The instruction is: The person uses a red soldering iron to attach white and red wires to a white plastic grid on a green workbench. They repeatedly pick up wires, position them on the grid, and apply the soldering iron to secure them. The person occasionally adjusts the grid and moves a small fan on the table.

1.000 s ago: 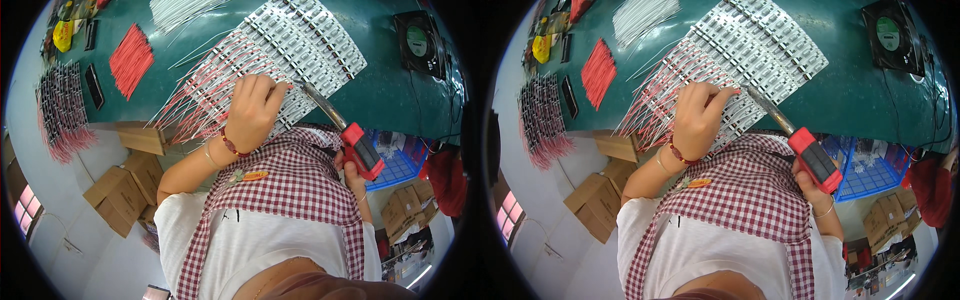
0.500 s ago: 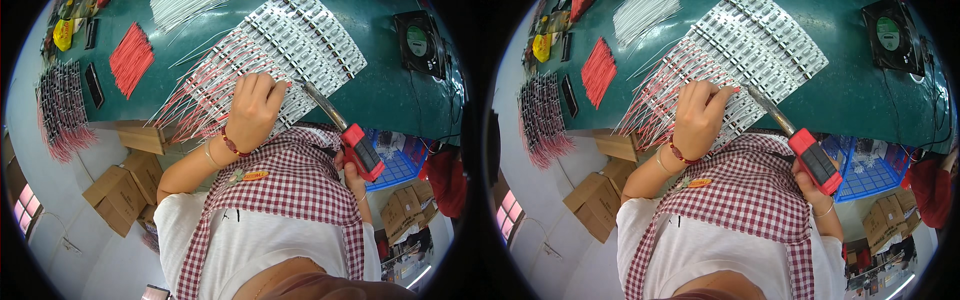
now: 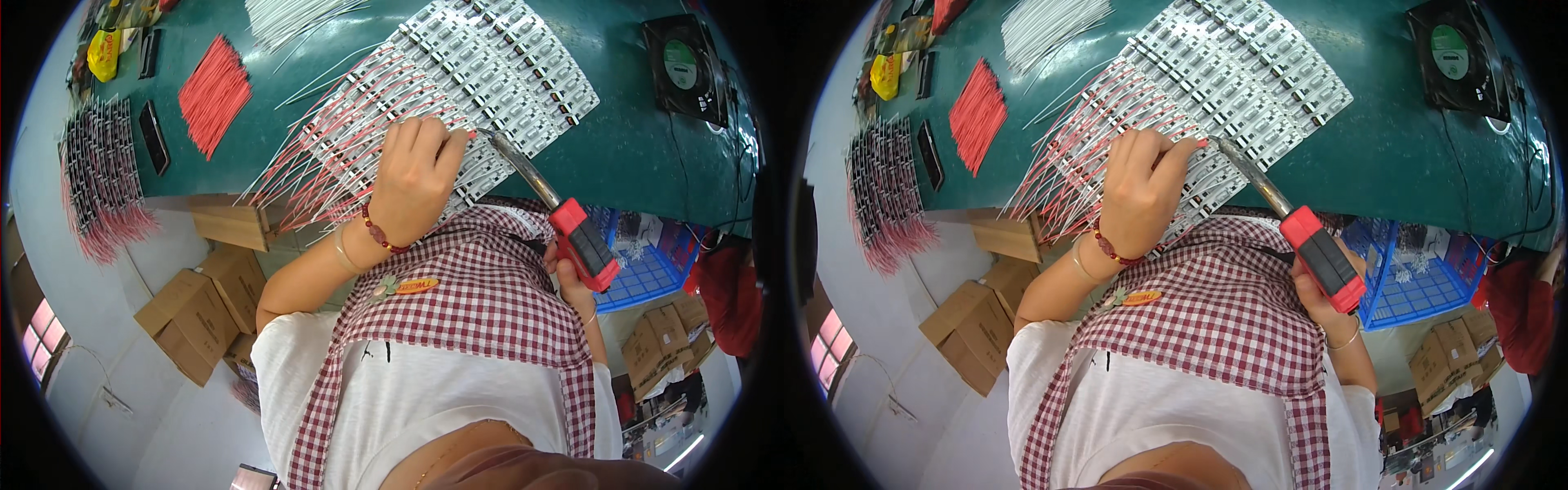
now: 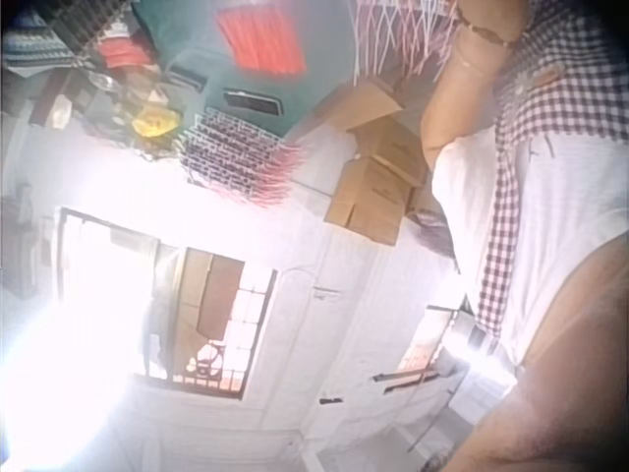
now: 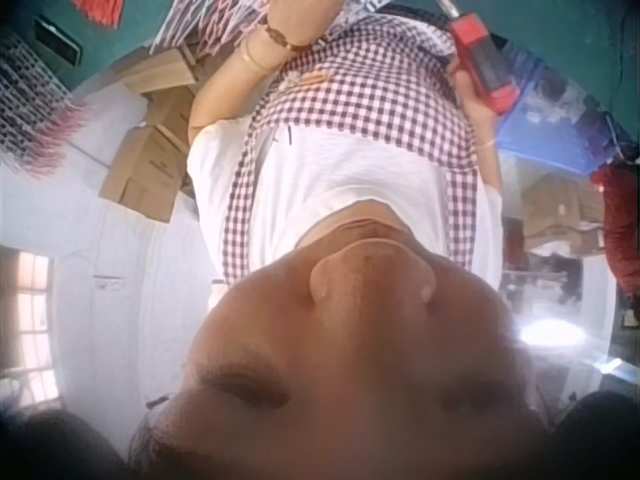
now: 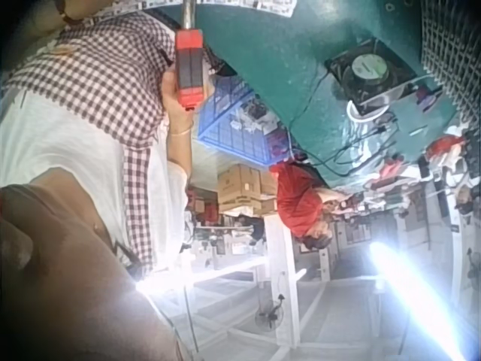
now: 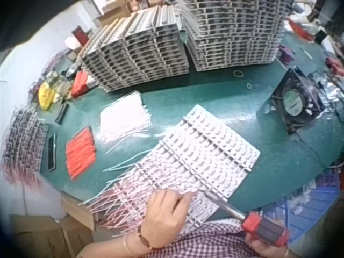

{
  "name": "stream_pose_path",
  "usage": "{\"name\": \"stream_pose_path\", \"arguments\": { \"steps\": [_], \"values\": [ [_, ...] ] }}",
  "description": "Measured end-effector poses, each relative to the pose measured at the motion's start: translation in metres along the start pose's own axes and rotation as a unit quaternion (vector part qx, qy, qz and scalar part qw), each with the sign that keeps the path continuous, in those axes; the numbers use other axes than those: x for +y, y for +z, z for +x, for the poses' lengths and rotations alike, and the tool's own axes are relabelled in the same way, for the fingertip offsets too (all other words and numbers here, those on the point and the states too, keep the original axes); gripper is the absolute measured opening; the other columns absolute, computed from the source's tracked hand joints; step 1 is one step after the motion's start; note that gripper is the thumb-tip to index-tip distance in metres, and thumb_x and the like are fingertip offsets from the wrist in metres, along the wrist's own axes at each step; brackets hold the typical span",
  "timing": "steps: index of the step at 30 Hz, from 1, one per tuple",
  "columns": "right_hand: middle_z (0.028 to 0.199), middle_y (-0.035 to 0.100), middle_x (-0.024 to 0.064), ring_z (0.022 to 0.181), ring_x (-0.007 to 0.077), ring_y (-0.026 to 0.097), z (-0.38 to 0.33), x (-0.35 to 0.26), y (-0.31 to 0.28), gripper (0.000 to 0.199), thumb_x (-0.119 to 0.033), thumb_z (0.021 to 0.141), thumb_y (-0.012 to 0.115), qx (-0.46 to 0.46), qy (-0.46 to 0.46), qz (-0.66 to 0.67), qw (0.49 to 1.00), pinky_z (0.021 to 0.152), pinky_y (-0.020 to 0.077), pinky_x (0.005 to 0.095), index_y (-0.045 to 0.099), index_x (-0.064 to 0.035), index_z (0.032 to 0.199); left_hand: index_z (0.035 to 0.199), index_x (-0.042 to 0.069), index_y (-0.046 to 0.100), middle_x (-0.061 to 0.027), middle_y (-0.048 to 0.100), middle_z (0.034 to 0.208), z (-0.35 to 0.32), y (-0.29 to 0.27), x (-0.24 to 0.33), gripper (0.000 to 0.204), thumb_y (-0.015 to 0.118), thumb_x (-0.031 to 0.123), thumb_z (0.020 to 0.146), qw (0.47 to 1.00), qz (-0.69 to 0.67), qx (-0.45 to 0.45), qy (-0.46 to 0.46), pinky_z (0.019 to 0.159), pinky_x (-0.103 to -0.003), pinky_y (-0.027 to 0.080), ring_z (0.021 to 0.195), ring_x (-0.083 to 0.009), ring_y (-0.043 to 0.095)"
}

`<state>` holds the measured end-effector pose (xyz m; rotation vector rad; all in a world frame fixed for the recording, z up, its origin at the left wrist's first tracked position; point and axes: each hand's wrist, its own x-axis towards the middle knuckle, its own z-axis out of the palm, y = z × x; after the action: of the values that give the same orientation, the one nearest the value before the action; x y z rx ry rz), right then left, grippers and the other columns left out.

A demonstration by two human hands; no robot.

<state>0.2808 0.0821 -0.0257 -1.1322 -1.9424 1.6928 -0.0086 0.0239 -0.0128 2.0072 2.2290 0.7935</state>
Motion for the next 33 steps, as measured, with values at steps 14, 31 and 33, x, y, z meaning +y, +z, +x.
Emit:
{"name": "stream_pose_path", "arguments": {
  "steps": [14, 31, 33],
  "values": [
    [0.071, 0.063, 0.0064, 0.059, 0.0172, 0.061, 0.004, -0.004, -0.004, 0.033, -0.034, 0.085, 0.069, 0.009, -0.029, 0.035, 0.999, 0.053, 0.0475, 0.0284, 0.066, -0.0007, 0.084, 0.094, 0.004, 0.067, -0.0056, 0.048, 0.077, -0.001, 0.000, 0.000, 0.025, 0.065, -0.002, 0.070, 1.000, 0.004, -0.003, -0.008, 0.066, -0.034, 0.039, 0.073, -0.0219, 0.049],
    [0.071, 0.062, 0.0061, 0.059, 0.0156, 0.059, -0.006, 0.008, -0.005, 0.044, -0.044, 0.084, 0.069, 0.004, 0.005, 0.072, 0.997, 0.054, 0.0461, 0.0271, 0.066, -0.0003, 0.084, 0.092, 0.003, 0.066, -0.0063, 0.050, 0.078, -0.002, 0.005, 0.010, 0.022, 0.066, 0.000, 0.070, 1.000, -0.005, 0.006, -0.012, 0.065, -0.034, 0.041, 0.073, -0.0227, 0.052],
    [0.070, 0.062, 0.0060, 0.058, 0.0161, 0.059, -0.004, 0.006, -0.004, 0.044, -0.045, 0.085, 0.068, 0.004, -0.008, 0.060, 0.998, 0.053, 0.0455, 0.0279, 0.066, -0.0010, 0.082, 0.092, 0.004, 0.066, -0.0064, 0.049, 0.077, -0.002, 0.005, 0.011, 0.022, 0.066, 0.000, 0.070, 1.000, -0.005, 0.003, -0.015, 0.065, -0.034, 0.041, 0.073, -0.0227, 0.052]
  ]
}}
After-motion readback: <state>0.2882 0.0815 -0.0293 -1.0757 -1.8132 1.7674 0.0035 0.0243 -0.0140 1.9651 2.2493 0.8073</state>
